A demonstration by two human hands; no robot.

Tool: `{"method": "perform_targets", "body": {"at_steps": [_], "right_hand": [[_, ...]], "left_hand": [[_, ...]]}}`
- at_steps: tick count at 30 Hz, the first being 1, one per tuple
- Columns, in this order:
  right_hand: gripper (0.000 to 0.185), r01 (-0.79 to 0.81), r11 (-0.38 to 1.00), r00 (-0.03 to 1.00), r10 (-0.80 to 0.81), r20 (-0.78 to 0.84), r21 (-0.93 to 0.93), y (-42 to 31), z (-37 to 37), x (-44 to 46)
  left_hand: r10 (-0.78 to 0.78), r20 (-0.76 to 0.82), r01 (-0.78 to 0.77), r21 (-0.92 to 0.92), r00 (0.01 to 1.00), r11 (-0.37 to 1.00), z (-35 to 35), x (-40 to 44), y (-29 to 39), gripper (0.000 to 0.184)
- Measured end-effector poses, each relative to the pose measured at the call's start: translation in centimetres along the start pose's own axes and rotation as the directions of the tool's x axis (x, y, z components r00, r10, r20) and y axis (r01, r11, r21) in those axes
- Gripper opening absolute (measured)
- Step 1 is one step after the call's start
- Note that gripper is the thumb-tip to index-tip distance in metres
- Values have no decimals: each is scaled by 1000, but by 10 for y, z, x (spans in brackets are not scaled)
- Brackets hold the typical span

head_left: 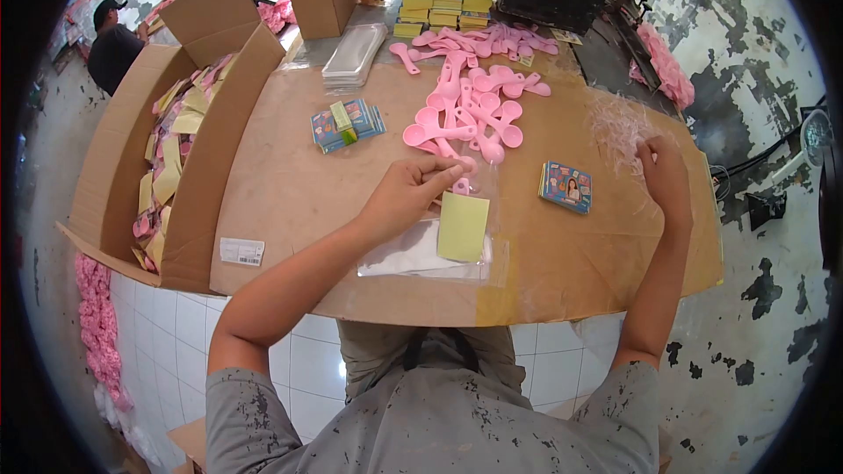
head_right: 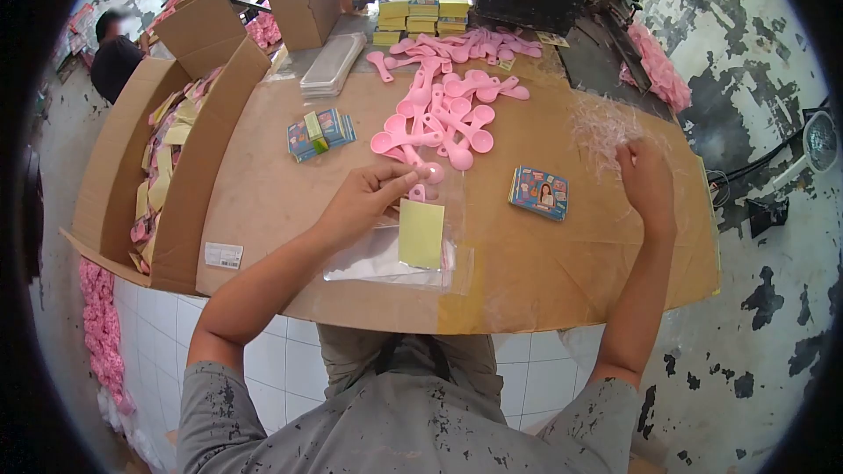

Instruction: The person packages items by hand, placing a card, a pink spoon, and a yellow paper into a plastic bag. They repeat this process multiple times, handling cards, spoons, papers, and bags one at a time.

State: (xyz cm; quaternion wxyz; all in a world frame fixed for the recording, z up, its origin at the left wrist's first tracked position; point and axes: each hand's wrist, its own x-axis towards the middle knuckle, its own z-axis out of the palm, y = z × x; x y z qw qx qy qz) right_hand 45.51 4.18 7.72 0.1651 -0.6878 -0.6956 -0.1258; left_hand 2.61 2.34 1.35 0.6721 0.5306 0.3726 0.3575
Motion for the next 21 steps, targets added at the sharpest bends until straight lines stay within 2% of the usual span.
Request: {"method": "perform_targets", "body": {"at_steps": [1,2,4,7,8,9,10,13,14,15,17,19,21], "right_hand": [[23,-159,975,983,141,119,156,-18,-9,2],[23,-174,903,976,105,189,393,-16,-8,4],[23,-220,591,959,-14,282,776,-8,3,16],[24,-197,646,970,20,242,738,39,40,35],[26,31,926,999,-45,30,375,42,45,33],[29,184,977,972,-197,-127,-109,26,39,20],[32,225,784,900,-395,-186,-579,8,32,9],[38,460,879,874,-473,-111,-124,-48,18,4],[37,453,887,891,-445,-89,91,-69,17,0],[36,420,855,904,-422,-62,302,-90,16,-3],[36,215,610,870,-474,133,762,-130,14,-15],[35,19,363,840,-511,182,932,-166,27,-29],[32,-111,292,836,-490,248,950,-189,45,-35]], "left_hand": [[13,-5,-13,-18,1000,1000,-1,-2,-4,35],[22,-10,-23,-38,1000,999,-1,-4,-8,35],[23,6,-22,-72,1000,997,0,-9,-3,35],[44,8,-43,-47,999,998,-4,-13,-7,34],[60,3,-60,-25,998,998,-7,-12,-8,34],[76,10,-75,-22,997,997,-9,-11,-10,33],[88,17,-88,-22,996,996,-9,-12,-12,32],[92,8,-91,-50,996,995,-11,-9,-14,30],[82,4,-81,-63,997,995,-11,-9,-15,30],[74,-10,-74,-54,997,996,-11,-10,-14,29],[54,-35,-55,-33,998,998,-8,-12,-11,29],[91,-41,-93,-51,995,994,-8,-12,-14,28],[118,-47,-121,-73,992,990,-6,-11,-17,28]]}}
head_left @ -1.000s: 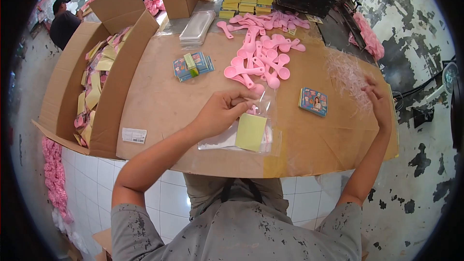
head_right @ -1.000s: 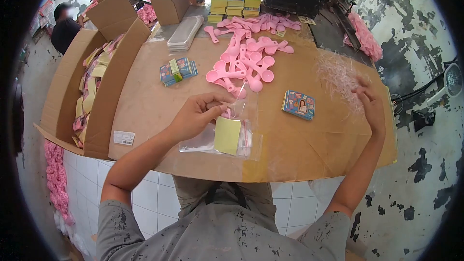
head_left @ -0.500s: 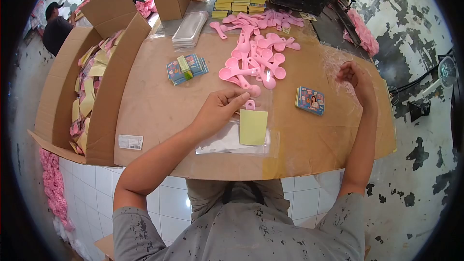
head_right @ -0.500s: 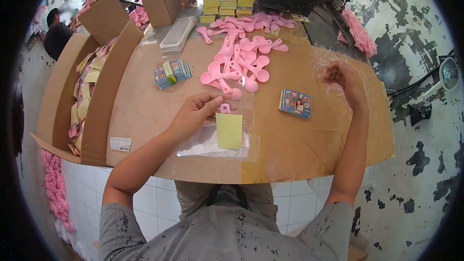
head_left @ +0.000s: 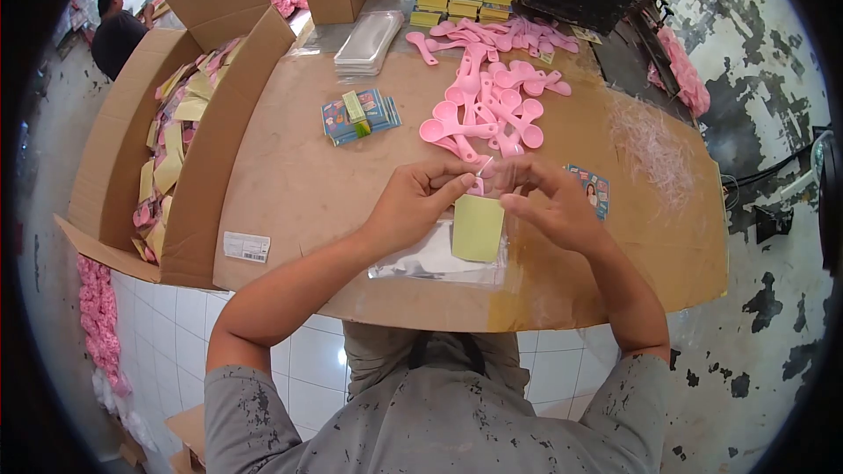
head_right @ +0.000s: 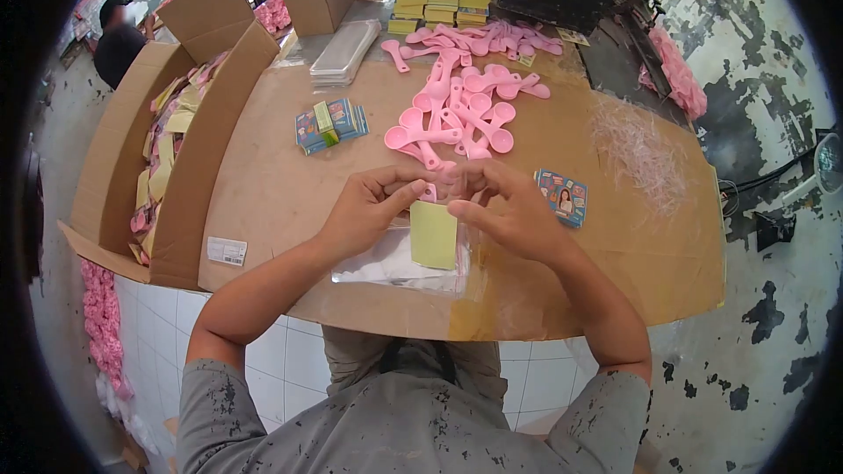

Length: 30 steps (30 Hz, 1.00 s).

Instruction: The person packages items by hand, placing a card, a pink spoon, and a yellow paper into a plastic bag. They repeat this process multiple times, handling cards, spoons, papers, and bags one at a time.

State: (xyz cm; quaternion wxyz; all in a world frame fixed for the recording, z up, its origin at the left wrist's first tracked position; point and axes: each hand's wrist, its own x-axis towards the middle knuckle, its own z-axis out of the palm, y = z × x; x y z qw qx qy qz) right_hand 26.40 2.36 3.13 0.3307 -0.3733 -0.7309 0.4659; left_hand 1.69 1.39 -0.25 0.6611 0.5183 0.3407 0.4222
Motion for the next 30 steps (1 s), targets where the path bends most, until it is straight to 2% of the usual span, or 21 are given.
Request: {"method": "perform_targets", "body": {"at_steps": [4,7,11,14,16,20,23,29,30], "right_hand": [[24,-75,934,997,76,12,348,23,7,7],[19,-110,916,989,138,-46,385,28,14,3],[16,-124,907,982,170,-79,403,31,15,-1],[15,-122,907,981,172,-90,403,31,12,-4],[16,-110,904,982,162,-95,413,33,11,-5],[19,-23,938,993,60,-98,345,43,3,-6],[20,-34,948,994,65,-88,318,43,0,-6],[16,-96,941,990,125,-72,326,33,0,-7],[16,-99,938,989,130,-73,332,37,3,-8]], "left_hand": [[37,8,-37,25,999,999,-1,1,-1,28],[52,6,-52,75,999,996,0,-1,-4,28],[51,-23,-49,80,998,996,0,-1,-5,28],[69,-22,-68,16,997,998,4,0,5,26],[101,26,-102,64,995,993,-4,2,-2,25],[154,82,-164,127,985,978,-9,4,-5,26],[132,88,-140,92,987,986,-8,3,-4,24],[-34,70,42,-112,997,993,-7,2,10,27],[-24,68,27,-48,997,999,-7,3,8,27]]}}
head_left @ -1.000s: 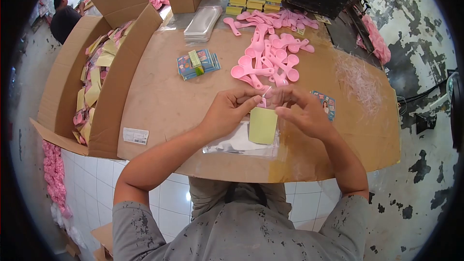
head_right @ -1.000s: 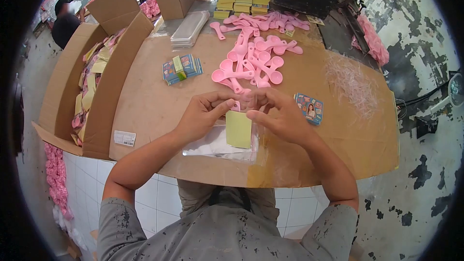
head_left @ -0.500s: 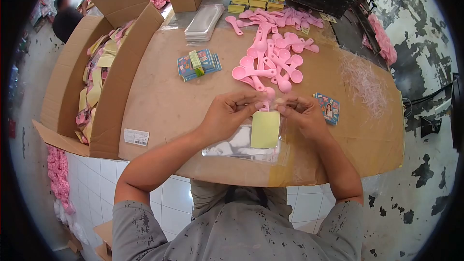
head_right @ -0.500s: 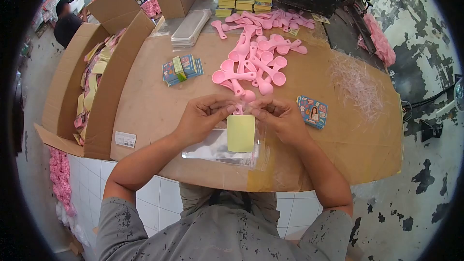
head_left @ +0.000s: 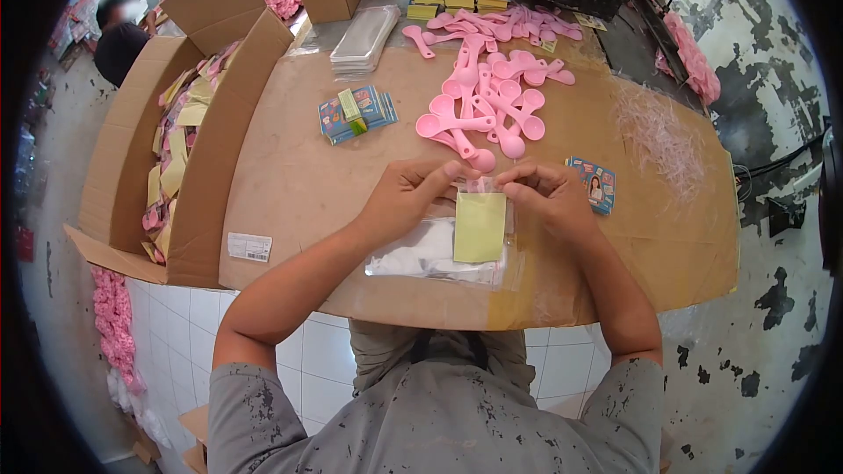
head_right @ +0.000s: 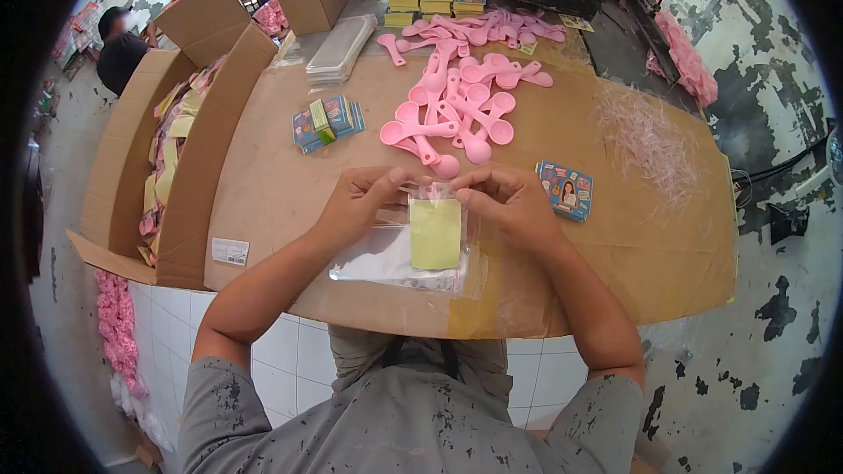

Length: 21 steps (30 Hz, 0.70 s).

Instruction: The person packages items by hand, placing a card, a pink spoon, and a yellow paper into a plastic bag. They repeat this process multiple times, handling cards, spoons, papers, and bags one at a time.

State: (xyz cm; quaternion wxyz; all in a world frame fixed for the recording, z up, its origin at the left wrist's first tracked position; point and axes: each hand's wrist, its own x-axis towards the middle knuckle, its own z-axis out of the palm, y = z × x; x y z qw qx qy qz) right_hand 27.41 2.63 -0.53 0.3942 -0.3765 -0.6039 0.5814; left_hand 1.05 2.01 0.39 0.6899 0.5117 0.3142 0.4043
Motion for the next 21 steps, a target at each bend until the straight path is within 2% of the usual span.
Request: {"method": "perform_targets", "body": {"at_steps": [2,5,10,13,16,19,21], "right_hand": [[17,-11,1000,1000,11,-2,6,3,1,-1],[18,-19,1000,1000,19,-5,-4,-3,0,-2],[19,-6,999,1000,6,0,-49,-3,-2,-2],[29,29,998,999,-31,-38,-56,-4,2,-1],[41,105,994,994,-104,-27,43,-7,10,-4],[49,-13,999,992,8,127,43,-17,13,-8],[50,-47,999,993,44,113,18,-12,7,-6]], "left_hand": [[19,-2,-19,129,1000,991,-2,3,-7,28],[48,39,-54,163,998,985,-2,4,-8,30],[5,39,-10,131,999,991,-2,6,-7,32],[34,28,-37,114,999,993,-2,5,-9,32],[57,3,-57,117,998,991,-1,5,-8,33],[155,-25,-148,166,988,975,-3,7,-9,35],[218,-40,-210,150,975,966,0,8,-6,36]]}}
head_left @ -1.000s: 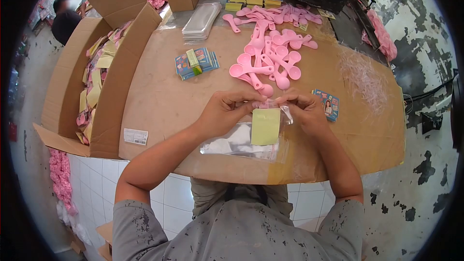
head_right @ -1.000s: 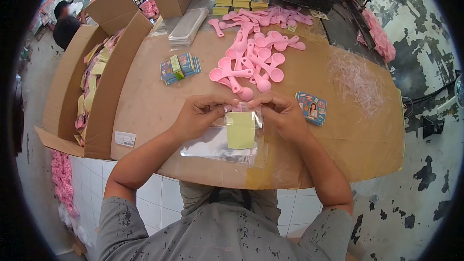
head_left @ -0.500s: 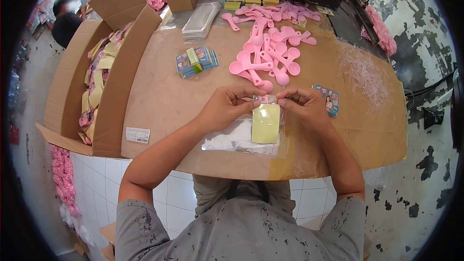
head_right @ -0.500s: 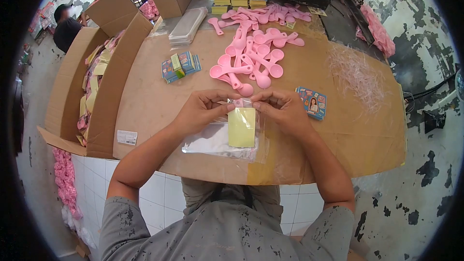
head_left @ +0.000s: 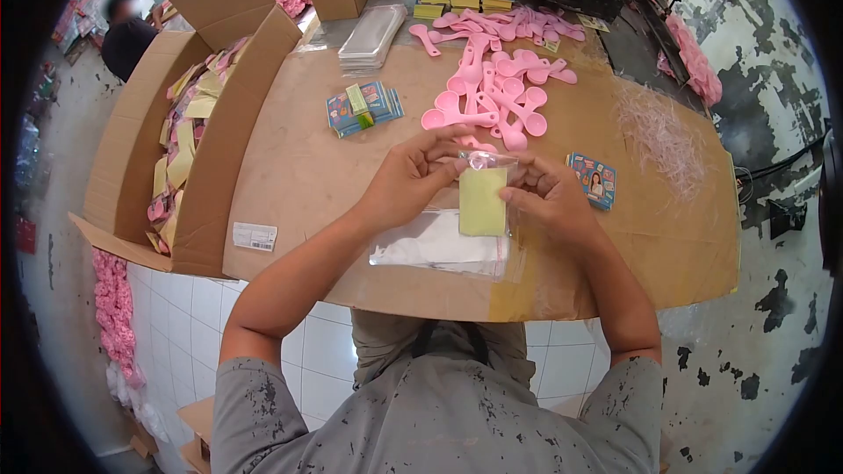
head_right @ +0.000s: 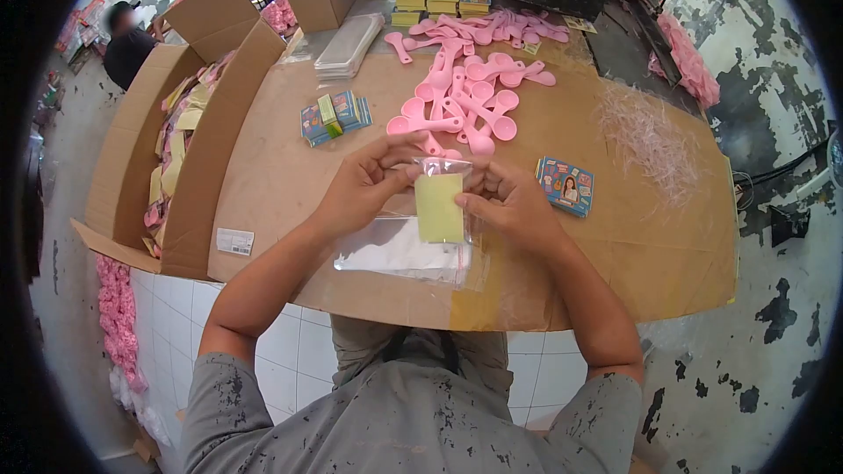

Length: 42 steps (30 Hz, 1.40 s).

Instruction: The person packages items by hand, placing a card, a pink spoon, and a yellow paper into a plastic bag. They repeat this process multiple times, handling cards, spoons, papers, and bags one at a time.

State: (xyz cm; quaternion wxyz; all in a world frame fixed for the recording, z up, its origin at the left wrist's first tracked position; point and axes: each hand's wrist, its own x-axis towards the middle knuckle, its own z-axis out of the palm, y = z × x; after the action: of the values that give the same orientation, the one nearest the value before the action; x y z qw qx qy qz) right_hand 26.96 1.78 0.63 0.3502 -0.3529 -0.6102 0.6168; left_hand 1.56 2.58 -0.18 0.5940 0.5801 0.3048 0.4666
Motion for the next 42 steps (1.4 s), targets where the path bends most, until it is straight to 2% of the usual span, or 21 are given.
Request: {"method": "perform_targets", "body": {"at_steps": [2,5,7,8,10,11,12,13,15,16,17,18,19,20,21,22,24,31,37,40,42], "right_hand": [[50,16,1000,1000,-16,-15,-7,4,-2,0],[47,108,994,994,-109,-28,-34,-1,-4,-3],[45,148,985,988,-151,-26,-93,-17,-4,-9],[45,188,923,979,-204,-13,-335,-26,-11,-12],[46,229,630,955,-293,46,-742,-45,-40,-21],[47,151,629,965,-261,-24,-763,-50,-55,-25],[48,70,628,970,-226,-95,-775,-52,-70,-29],[50,-11,624,968,-189,-165,-781,-52,-81,-35],[60,6,476,979,-184,-93,-879,-50,-102,-45],[66,19,394,983,-177,-55,-919,-51,-107,-47],[72,45,407,986,-166,-25,-912,-50,-107,-49],[77,71,420,988,-156,5,-905,-50,-106,-51],[83,95,435,989,-145,34,-896,-48,-106,-53],[86,82,396,991,-126,34,-915,-46,-106,-54],[89,69,355,994,-107,33,-932,-43,-107,-54],[92,56,314,996,-87,30,-948,-40,-108,-55],[88,16,351,998,-65,-7,-936,-36,-107,-56],[74,-47,415,995,-64,-80,-908,-27,-110,-45],[75,36,464,990,-135,-31,-885,-21,-102,-32],[72,77,498,989,-150,2,-864,-16,-98,-21],[72,119,502,983,-180,31,-857,-12,-93,-14]], "left_hand": [[31,-21,-33,-84,999,996,7,0,7,37],[-238,188,212,149,953,966,-10,-8,10,33],[-250,108,228,183,962,956,-15,-15,35,30],[-256,67,238,199,964,951,-22,-19,45,28],[-64,-170,90,147,983,985,-65,-35,48,28],[162,-308,-126,133,937,983,-87,-44,46,33],[171,-507,-269,-127,845,955,-109,-49,53,43],[318,-573,-410,-36,756,911,-94,-51,69,47],[269,-546,-386,-110,794,916,-93,-57,66,57],[302,-464,-282,116,833,953,-87,-60,55,64],[310,-377,-179,344,873,922,-75,-62,44,73],[243,-146,-133,527,959,839,-58,-66,48,81],[113,72,-131,690,991,711,-39,-68,54,90],[70,183,-188,782,981,594,-18,-69,53,92],[9,284,-255,847,959,467,-2,-68,51,95],[-37,320,-275,862,947,427,5,-67,47,95],[-129,390,-328,880,912,345,13,-63,37,95],[-66,380,-338,879,923,335,6,-28,13,83],[121,412,-427,833,903,350,-4,23,-7,77],[119,377,-393,839,919,376,0,33,-11,77],[171,374,-411,846,911,340,1,33,-11,76]]}}
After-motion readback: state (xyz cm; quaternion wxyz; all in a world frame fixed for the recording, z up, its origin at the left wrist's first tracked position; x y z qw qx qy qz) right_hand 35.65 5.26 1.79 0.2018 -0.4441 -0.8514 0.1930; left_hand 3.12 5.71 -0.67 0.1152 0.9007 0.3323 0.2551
